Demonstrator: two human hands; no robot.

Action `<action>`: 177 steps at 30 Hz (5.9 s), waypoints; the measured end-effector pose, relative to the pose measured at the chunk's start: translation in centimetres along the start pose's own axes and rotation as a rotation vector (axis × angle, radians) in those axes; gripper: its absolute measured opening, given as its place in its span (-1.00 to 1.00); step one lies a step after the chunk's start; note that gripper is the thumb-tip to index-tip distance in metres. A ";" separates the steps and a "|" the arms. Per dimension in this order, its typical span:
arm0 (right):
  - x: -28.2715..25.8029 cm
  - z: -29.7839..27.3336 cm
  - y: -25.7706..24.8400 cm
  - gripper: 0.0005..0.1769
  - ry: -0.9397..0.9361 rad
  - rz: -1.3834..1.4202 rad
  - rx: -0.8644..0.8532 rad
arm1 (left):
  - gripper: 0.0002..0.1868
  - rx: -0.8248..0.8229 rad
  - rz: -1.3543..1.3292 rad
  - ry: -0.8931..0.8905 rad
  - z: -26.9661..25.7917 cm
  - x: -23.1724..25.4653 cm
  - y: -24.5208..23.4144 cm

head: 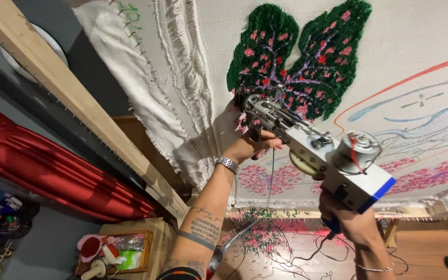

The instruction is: Use a tufting gun to create a patterned rug on a vertically mounted canvas.

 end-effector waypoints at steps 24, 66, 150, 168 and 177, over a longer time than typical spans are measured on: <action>-0.8 -1.7 1.0 -0.66 -0.043 0.135 -0.197 | -0.40 0.087 0.356 -0.090 -4.2 1.2 1.5; 1.9 3.9 6.7 -0.69 -0.233 -0.245 0.001 | -0.83 0.490 0.096 -0.136 2.5 -7.0 -7.7; 2.6 -4.8 -0.2 -0.71 -0.172 0.182 -0.120 | -0.56 0.104 0.070 0.293 -3.0 -6.0 1.5; 0.5 -4.7 2.5 -0.58 -0.137 0.089 -0.133 | -0.63 0.142 0.266 -0.128 -2.9 -2.1 2.3; 0.1 -4.2 3.6 -0.58 -0.100 0.113 -0.096 | -0.61 0.141 0.348 -0.098 -1.9 -3.2 1.4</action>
Point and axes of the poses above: each hand's wrist, its own z-axis towards the middle knuckle, its own y-axis out of the palm, x = y × z, the point moved 3 cm from there along z, towards the middle knuckle, and after that the axes turned 8 degrees about y, right-handed, at the moved point
